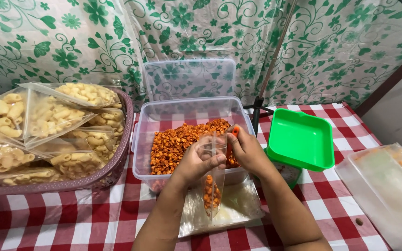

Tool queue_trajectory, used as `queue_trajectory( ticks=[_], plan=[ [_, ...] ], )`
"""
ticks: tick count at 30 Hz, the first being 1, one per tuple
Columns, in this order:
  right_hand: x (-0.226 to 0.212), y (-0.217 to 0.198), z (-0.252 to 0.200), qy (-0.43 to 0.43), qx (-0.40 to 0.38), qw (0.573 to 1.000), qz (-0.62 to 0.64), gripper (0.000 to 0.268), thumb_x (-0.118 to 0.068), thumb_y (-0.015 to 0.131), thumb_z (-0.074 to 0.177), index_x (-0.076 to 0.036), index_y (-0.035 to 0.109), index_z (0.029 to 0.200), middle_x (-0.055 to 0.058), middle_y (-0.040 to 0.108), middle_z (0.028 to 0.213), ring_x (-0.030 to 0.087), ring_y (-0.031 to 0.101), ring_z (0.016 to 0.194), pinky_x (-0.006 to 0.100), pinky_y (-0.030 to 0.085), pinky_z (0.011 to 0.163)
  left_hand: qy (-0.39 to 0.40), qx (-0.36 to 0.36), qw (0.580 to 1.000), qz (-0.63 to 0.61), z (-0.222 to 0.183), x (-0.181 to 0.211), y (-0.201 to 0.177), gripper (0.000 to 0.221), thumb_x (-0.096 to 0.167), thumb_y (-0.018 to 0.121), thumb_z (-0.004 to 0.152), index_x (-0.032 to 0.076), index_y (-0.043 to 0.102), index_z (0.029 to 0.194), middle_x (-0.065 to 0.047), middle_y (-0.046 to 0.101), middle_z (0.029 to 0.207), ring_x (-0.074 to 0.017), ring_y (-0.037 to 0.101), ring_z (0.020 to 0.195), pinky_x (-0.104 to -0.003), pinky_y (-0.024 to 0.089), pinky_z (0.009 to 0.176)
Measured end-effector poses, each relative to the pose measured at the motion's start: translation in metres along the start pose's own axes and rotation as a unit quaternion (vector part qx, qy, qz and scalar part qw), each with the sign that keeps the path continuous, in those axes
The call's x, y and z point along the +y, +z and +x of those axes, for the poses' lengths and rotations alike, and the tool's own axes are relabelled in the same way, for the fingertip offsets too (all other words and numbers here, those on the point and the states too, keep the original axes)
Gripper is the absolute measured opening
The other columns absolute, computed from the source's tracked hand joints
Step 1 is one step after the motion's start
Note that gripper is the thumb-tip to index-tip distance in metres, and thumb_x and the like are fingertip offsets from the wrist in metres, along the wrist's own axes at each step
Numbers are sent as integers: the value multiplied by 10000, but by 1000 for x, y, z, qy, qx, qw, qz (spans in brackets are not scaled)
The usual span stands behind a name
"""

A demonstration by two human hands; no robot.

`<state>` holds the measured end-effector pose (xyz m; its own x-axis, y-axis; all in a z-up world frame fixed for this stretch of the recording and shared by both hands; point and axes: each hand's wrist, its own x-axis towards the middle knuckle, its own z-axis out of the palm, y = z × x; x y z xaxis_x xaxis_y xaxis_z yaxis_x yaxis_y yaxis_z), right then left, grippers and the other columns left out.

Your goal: Packing small orange snacks from a large container into small plastic bags using a spoon and weighing them on a scale.

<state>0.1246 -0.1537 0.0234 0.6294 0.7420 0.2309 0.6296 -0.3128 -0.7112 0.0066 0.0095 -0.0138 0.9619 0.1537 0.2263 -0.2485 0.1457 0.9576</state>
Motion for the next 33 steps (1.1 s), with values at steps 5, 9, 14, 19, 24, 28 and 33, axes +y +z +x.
queue_trajectory(
  ticks=[5,9,14,19,24,28,33],
  plan=[
    [-8,0,-1,-3,-7,1000,-5,224,-291,455,1065,-183,604,1193,214,726,667,490,724,797,578,561,756,-2,3,1000,-1,1,-2,1,607,361,856,815,10,623,1251,-196,721,884,-266,764,758,-318,631,664],
    [-10,-1,-2,-7,-8,1000,-1,226,-281,457,1070,-171,612,1191,229,727,682,488,730,779,570,569,745,-3,7,1000,4,-1,0,1,596,354,852,816,24,625,1257,-175,727,891,-243,764,770,-308,629,665],
    [-10,-1,-3,-16,-10,1000,1,241,-267,453,1070,-139,608,1204,261,733,713,518,722,799,589,566,768,-17,11,1000,10,-3,15,9,614,387,853,811,46,627,1268,-173,729,909,-235,762,769,-315,630,650],
    [-5,1,-2,-14,10,1000,2,255,-300,453,1074,-138,609,1195,236,740,701,495,732,786,577,568,757,-20,3,1000,22,-1,2,2,597,398,840,830,62,625,1274,-184,737,932,-240,761,777,-310,624,629],
    [-2,2,-1,-10,30,999,11,255,-324,446,1077,-169,613,1192,173,748,668,427,758,790,545,575,766,-22,8,1000,20,-1,5,5,576,389,837,836,71,626,1267,-182,747,945,-234,762,785,-308,620,619],
    [-3,3,-1,-10,44,999,11,231,-288,460,1079,-155,597,1208,210,751,727,466,741,808,563,570,758,-21,8,999,24,-2,10,8,605,423,845,822,72,625,1262,-197,741,933,-240,752,768,-323,626,620],
    [0,5,1,-6,49,999,14,232,-282,464,1082,-142,592,1215,199,758,737,460,744,799,563,572,749,-23,12,999,33,-1,9,7,600,443,834,823,82,628,1255,-182,747,933,-209,746,765,-298,614,614]
  ],
)
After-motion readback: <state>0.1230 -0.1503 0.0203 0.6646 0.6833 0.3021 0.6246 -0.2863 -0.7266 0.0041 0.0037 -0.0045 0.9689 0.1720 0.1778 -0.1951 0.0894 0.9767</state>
